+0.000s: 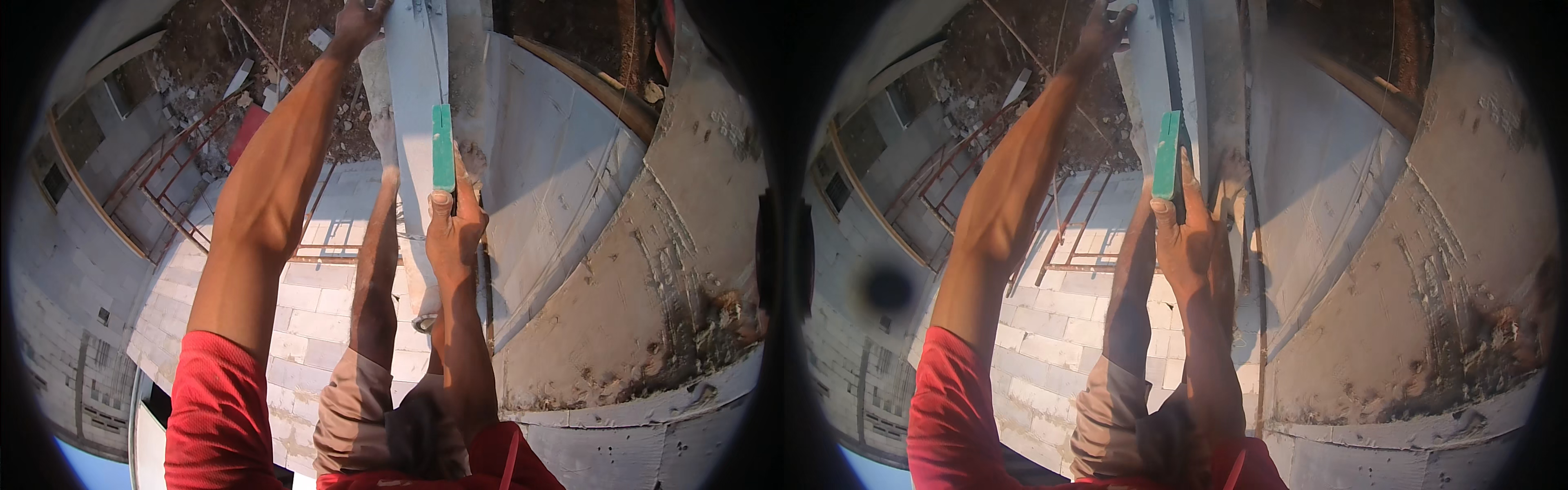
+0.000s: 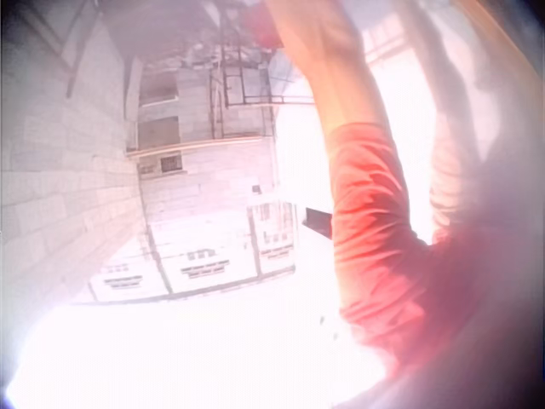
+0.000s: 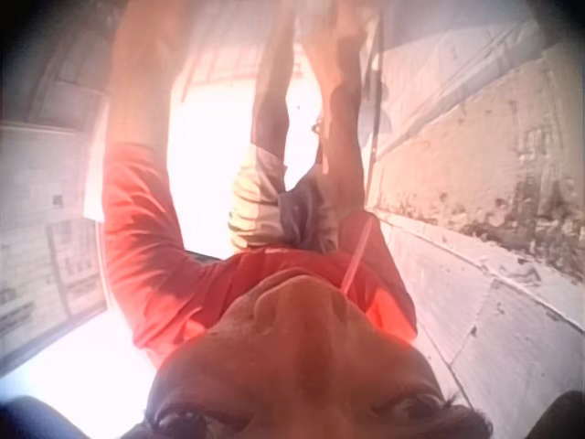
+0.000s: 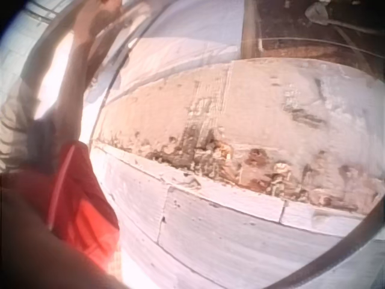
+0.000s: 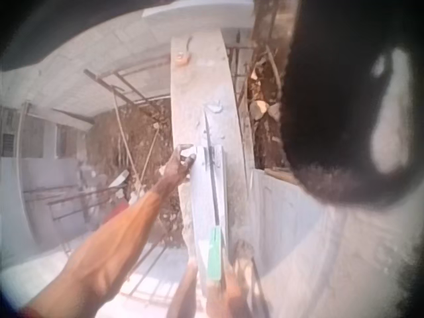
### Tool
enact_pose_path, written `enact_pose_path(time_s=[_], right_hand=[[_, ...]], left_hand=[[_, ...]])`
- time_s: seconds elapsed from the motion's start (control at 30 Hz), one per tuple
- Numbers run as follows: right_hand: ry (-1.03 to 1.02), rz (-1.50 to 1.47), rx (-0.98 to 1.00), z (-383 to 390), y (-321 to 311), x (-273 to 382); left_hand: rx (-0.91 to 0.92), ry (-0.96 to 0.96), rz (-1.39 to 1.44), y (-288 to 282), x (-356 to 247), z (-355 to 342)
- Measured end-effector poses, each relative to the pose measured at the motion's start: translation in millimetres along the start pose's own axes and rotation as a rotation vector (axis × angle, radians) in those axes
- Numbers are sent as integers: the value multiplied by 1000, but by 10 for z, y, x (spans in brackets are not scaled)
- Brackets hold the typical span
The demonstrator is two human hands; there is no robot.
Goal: The person cuts a white block with a hand saw, applies cement to a wall section using a trowel, and places the cut block onto the wall. The person then uses a hammer to tap the block into position.
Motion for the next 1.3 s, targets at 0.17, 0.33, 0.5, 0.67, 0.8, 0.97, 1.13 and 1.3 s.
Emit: enact_pose_path(time_s=[0.17, 0.33, 0.5, 0.67, 0.8, 0.97, 1.13, 1.3], right_hand=[[118, 170, -47, 262, -92, -170], [-57, 100, -92, 61, -51, -207], [-56, -66, -34, -453, 307, -134], [-61, -195, -12, -599, 882, 129], [49, -319, 46, -544, 773, 215], [59, -83, 79, 60, 320, 272], [32, 47, 38, 362, 253, 139], [69, 49, 114, 359, 305, 110]], left_hand=[[-1, -32, 5, 9, -3, 23], [4, -91, -28, 1, -75, 19], [43, -121, -31, -3, -125, 20], [58, -98, -6, -1, -104, 13], [62, -110, 45, -23, -46, 16], [49, -84, 8, -41, -28, -27], [71, -111, 62, -45, -2, -22], [81, -88, 53, -55, -21, 18]])
Point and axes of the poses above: each hand's wrist, its own z-axis away from the middle knuckle, its own y-axis out of the palm, x = y × z, the point moved 4 cm from there along -z, towards the middle knuckle, and after that the axes turned 3 degrees about x, right-handed, at the moved point
